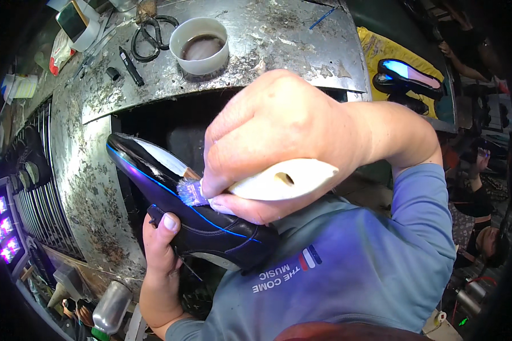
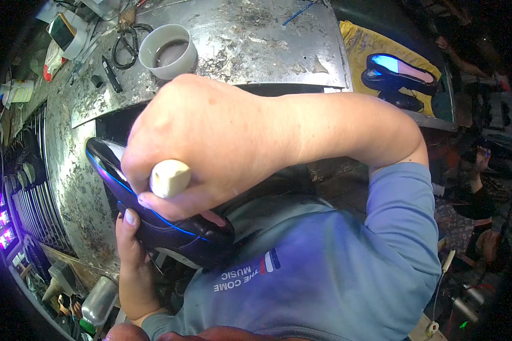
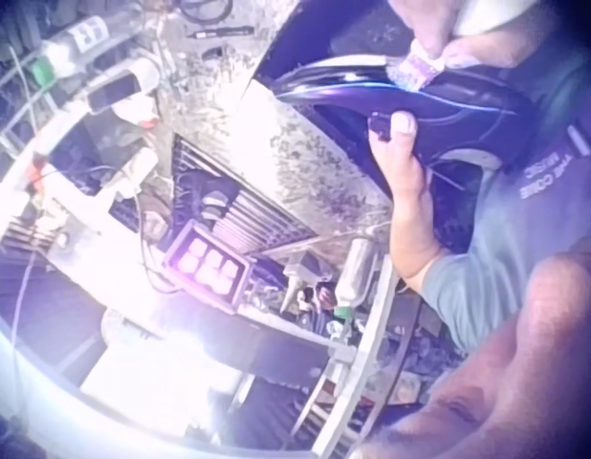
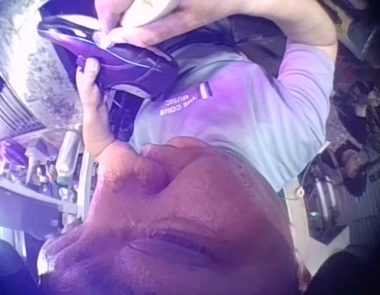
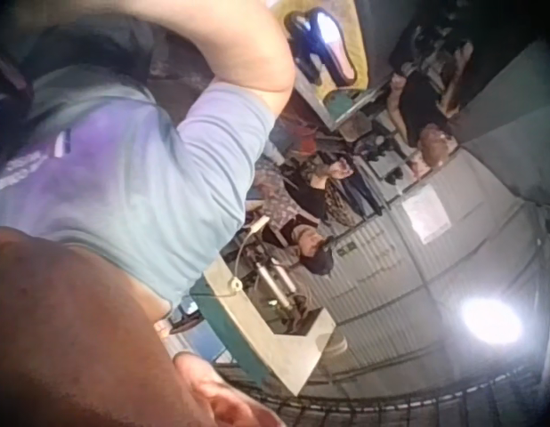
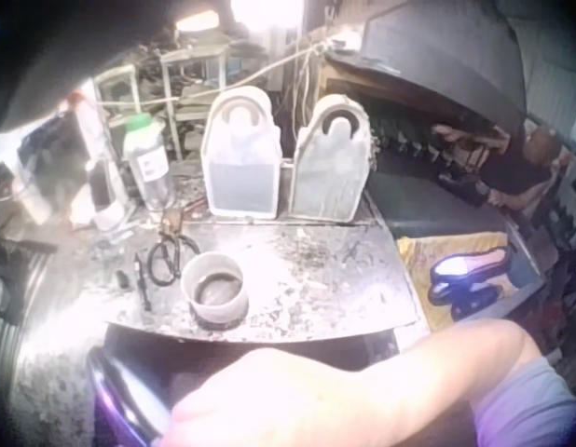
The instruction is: The person holds a black high-heeled shoe and uses a small brush to apply a white substance along the blue decorative lines on the shoe's side. The person repeatedly dips the brush into a small cup of liquid on the workbench to reload the brush and continues the application process.
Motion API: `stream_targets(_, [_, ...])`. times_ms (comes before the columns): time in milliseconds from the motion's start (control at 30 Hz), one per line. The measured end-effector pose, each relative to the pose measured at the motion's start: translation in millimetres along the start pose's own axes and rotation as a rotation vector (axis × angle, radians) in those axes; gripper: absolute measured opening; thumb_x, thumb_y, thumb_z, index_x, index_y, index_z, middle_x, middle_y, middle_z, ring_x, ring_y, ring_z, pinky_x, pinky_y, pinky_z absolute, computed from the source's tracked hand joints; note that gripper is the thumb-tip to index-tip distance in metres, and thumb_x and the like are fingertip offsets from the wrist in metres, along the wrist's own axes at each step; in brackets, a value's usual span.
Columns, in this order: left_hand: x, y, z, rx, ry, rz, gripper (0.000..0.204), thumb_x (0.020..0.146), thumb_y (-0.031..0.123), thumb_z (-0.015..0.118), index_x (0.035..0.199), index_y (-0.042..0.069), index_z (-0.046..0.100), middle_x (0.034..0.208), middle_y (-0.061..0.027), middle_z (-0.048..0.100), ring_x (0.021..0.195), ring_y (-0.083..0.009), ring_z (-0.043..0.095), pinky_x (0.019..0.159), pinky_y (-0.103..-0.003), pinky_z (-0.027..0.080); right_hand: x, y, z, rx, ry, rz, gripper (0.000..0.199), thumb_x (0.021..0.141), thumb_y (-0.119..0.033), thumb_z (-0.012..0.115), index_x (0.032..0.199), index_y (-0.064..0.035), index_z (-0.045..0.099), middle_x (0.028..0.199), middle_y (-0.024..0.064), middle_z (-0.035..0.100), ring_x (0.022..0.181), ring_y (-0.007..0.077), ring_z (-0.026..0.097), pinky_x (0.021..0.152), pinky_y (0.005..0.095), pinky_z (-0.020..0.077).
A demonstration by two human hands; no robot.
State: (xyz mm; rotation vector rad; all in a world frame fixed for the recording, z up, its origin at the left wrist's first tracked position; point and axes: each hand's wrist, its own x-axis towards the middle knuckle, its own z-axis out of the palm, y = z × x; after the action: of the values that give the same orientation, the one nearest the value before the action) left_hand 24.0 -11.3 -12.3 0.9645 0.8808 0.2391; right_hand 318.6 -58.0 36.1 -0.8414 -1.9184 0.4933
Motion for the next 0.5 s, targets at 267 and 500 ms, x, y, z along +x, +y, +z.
stream_targets(267, [1, -21, -17, -0.161, -0.010, 0.046, 0.071, 0.098, 0.049, 0.064, 0.142, -0.004, 0.049, 0.132, -0.0190, 0.065, 0.116, -0.0321, 0.068, 0.101, -0.047, 0.057, 3, 26, -31, -0.014, 0.084, 0.170, 0.022, 0.082, -0.028, 0.082, 0.090, -0.0089, 0.077, 0.083, 0.0065, 0.077, 0.075, 0.0207, 0.075, 0.070, 0.0333, 0.0586])
stream_targets(500, [-10, -33, -17, -0.332, 0.118, 0.074, 0.074, 0.085, 0.034, 0.084, 0.137, -0.007, 0.051, 0.124, -0.0181, 0.067, 0.109, -0.0291, 0.070, 0.096, -0.043, 0.059, 11, 112, -56, -0.779, -0.013, 0.578, 0.026, 0.084, -0.039, 0.077, 0.101, -0.0191, 0.080, 0.093, 0.0075, 0.078, 0.086, 0.0265, 0.075, 0.079, 0.0381, 0.0597])
